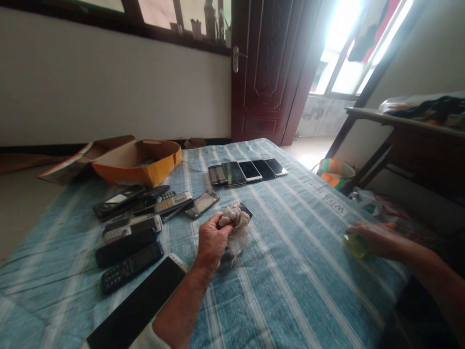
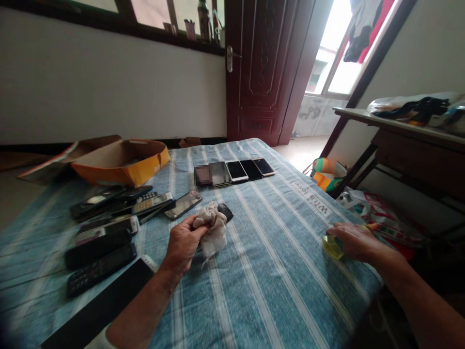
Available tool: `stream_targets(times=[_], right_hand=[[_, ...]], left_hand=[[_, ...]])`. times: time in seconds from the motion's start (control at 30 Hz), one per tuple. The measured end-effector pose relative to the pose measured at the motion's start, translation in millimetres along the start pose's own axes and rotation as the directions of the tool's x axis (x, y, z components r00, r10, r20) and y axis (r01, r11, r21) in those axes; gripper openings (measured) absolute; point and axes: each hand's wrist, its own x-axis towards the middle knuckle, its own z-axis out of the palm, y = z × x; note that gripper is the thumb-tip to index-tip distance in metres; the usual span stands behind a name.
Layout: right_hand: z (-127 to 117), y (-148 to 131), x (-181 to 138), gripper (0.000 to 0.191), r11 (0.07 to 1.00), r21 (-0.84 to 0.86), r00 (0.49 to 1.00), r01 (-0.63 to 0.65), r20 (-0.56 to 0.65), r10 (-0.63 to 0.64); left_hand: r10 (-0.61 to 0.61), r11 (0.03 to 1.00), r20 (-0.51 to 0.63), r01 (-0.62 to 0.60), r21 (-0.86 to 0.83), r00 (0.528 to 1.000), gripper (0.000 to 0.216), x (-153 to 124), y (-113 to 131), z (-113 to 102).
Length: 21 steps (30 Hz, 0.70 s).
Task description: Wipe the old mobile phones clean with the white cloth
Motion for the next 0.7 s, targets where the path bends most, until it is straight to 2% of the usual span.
stream_targets(times=[0.1, 0.2, 0.27, 0.37, 0.4, 0.47, 0.57, 0.7], right_hand=[[-5.8, -3.5, 4.2, 0.039, 0.998, -0.046, 0.999, 0.036, 0.0, -0.036], [-16.1, -7.9, 8.1, 0.025, 0.989, -0.135, 0.996, 0.058, -0.066, -0.067], [-19.9, -14.8, 8.3, 0.019, 0.976, -0.217, 0.99, -0.009, -0.138, -0.021], [-14.7, -31.4, 1.9, 0.013, 0.899, -0.366, 0.948, -0.239, -0.29, 0.134], [-10.3, -37.1, -2.5, 0.013, 0.879, -0.392, 0.936, -0.273, -0.319, 0.148], [0.2, -46.1, -14.3, 0.015, 0.868, -0.391, 0.922, -0.307, -0.348, 0.169], [13.9, -52.3, -36.4, 0.009, 0.892, -0.341, 0.925, -0.298, -0.333, 0.181], [19.4, -58.0, -61.0, 0.012, 0.905, -0.269, 0.921, -0.329, -0.301, 0.245]], left_hand=[[-0.001, 1.0, 0.002, 0.001, -0.009, 1.0, 0.021, -0.8, 1.6, 0.6], [-0.007, 1.0, -0.004, 0.006, -0.014, 1.0, 0.022, -1.6, 3.8, 1.1], [-0.002, 1.0, -0.001, 0.002, -0.007, 1.0, 0.023, -2.3, 4.8, 1.0], [0.016, 1.0, 0.008, -0.016, 0.014, 1.0, 0.023, -3.2, 5.1, -0.2], [0.02, 1.0, 0.01, -0.021, 0.023, 1.0, 0.022, -3.2, 5.0, -0.7], [0.027, 0.999, 0.005, -0.027, 0.042, 1.0, 0.02, -2.9, 4.6, -1.5], [0.024, 0.998, -0.002, -0.024, 0.063, 1.0, 0.023, -1.5, 4.0, -1.7], [0.009, 0.997, -0.016, -0.007, 0.076, 1.0, 0.028, 0.7, 4.9, -0.9]])
